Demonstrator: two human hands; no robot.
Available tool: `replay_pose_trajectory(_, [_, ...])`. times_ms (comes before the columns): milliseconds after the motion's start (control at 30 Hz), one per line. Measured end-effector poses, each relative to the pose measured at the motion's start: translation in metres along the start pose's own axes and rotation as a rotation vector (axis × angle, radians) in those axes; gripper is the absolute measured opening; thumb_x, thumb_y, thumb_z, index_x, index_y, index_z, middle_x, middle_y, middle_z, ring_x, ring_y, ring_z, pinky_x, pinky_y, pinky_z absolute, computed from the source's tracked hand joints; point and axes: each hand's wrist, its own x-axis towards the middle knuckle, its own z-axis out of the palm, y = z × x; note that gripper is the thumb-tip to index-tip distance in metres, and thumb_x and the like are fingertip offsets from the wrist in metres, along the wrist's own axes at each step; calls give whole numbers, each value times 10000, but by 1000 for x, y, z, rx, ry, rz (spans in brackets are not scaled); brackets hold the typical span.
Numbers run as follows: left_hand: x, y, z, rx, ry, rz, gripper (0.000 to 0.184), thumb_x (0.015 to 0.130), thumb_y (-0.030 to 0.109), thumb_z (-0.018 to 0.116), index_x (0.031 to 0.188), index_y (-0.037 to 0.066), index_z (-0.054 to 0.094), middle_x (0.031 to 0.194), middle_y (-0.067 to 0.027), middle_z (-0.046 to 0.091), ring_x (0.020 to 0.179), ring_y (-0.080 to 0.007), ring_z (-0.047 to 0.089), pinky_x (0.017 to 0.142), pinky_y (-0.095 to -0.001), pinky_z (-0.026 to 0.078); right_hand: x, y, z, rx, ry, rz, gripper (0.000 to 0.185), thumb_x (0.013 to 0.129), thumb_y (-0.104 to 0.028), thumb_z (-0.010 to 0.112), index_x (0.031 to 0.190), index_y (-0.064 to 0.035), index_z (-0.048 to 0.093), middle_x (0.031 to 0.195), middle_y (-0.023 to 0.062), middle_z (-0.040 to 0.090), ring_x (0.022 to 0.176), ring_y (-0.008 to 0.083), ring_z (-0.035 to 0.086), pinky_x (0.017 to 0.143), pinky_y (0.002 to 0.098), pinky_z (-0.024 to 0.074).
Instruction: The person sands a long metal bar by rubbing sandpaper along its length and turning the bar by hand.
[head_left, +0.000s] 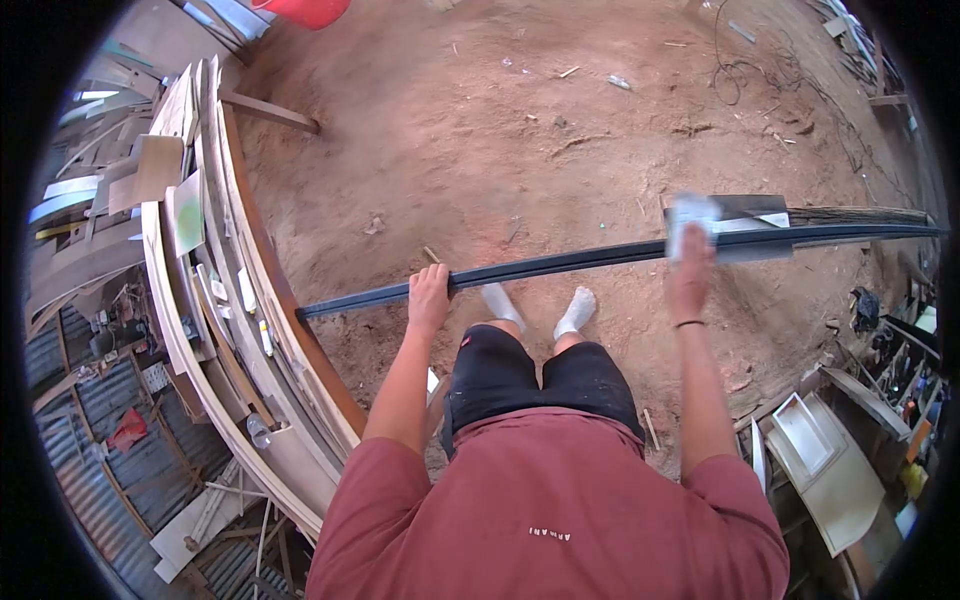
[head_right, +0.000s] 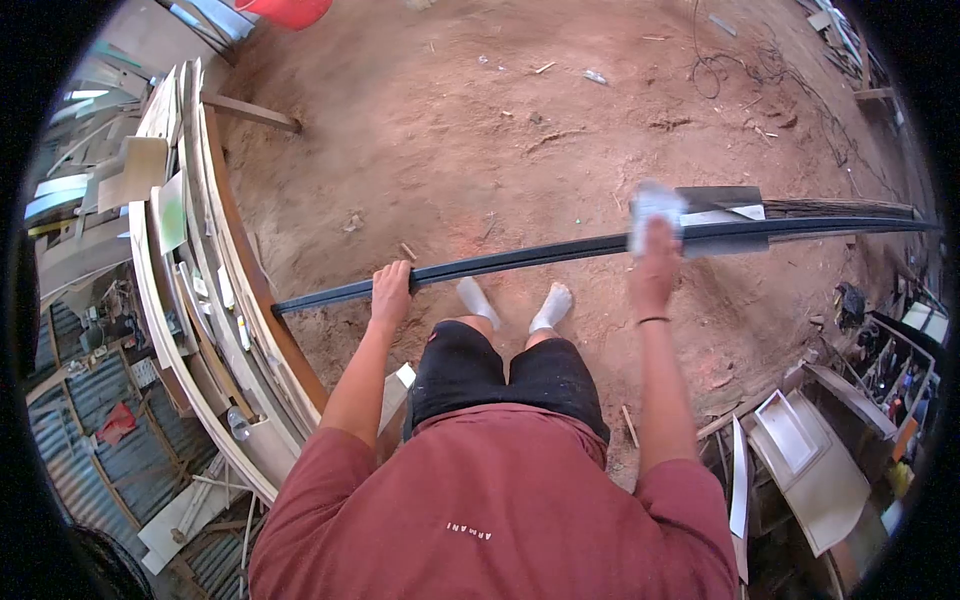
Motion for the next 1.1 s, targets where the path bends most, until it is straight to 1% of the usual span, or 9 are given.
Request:
replay_pose_trajectory(167, [2, -4, -5, -45, -43, 40, 309, 897, 226, 773, 1131, 91, 624, 1094, -95, 675, 1087, -308, 658, 934, -473, 466, -7, -18, 27, -31, 154, 28, 781, 973, 20, 485, 1722, -89, 290, 1784, 118, 305, 1646, 369, 269, 1351, 532, 178])
replay_pose_trajectory(267, [11, -18, 3, -82, -70, 111, 338, 880, 221, 794, 1141, 91, 623, 1084, -96, 684, 1075, -311, 671, 922, -470, 474, -52, -195, 81, 263, -44, -31, 758, 979, -2, 446, 1718, -80, 296, 1766, 150, 326, 1657, 348, 251, 1356, 541, 162])
replay_pose_trajectory(400, [15, -46, -6, -236, -148, 235, 390, 870, 226, 807, 1195, 98, 633, 1076, -122, 719, 1066, -334, 709, 913, -466, 513, -102, -368, 107, 135, -259, -241, 746, 1006, -85, 506, 1718, -49, 285, 1778, 137, 312, 1660, 304, 260, 1354, 517, 173])
replay_pose_trajectory(500, [21, -86, -23, -342, -398, 244, 530, 860, 369, 852, 1288, 132, 649, 1120, -154, 742, 1077, -374, 731, 924, -510, 570, -92, -334, 106, 187, -258, -203, 733, 1021, -86, 488, 1724, -69, 284, 1786, 126, 299, 1657, 291, 269, 1356, 509, 173])
replay_pose_trajectory(733, [4, -201, -44, -167, -677, 137, 597, 786, 450, 861, 1252, 108, 712, 1129, -196, 774, 1106, -393, 731, 943, -503, 585, -48, -189, 49, -202, 94, 239, 775, 972, 46, 455, 1720, -64, 286, 1797, 123, 274, 1666, 334, 225, 1361, 518, 165])
replay_pose_trajectory(833, [-2, -228, -49, -171, -742, 55, 624, 791, 434, 846, 1298, 97, 713, 1124, -228, 777, 1097, -411, 733, 958, -514, 585, -76, -303, 87, 192, -20, 134, 781, 975, 22, 469, 1722, -37, 251, 1786, 162, 281, 1663, 331, 237, 1361, 527, 152])
replay_pose_trajectory(967, [-6, -232, -42, -182, -652, 113, 627, 801, 564, 837, 1194, 87, 732, 1094, -219, 785, 1065, -414, 746, 940, -524, 592, -146, -484, 149, 142, -291, -185, 747, 1003, -137, 492, 1711, -25, 280, 1774, 170, 303, 1651, 321, 280, 1343, 521, 196])
replay_pose_trajectory(1033, [-5, -231, -44, -186, -687, 97, 579, 807, 496, 825, 1196, 78, 728, 1097, -230, 781, 1070, -421, 743, 941, -531, 591, -149, -498, 149, 68, -333, -302, 742, 1007, -158, 496, 1708, -27, 292, 1763, 175, 328, 1642, 323, 300, 1340, 524, 204])
replay_pose_trajectory(1100, [-5, -232, -45, -187, -675, 98, 553, 804, 461, 816, 1185, 70, 725, 1096, -233, 779, 1071, -423, 741, 941, -532, 590, -132, -453, 136, 327, -344, -145, 740, 982, -20, 450, 1709, -50, 318, 1755, 188, 341, 1627, 368, 320, 1344, 502, 225])
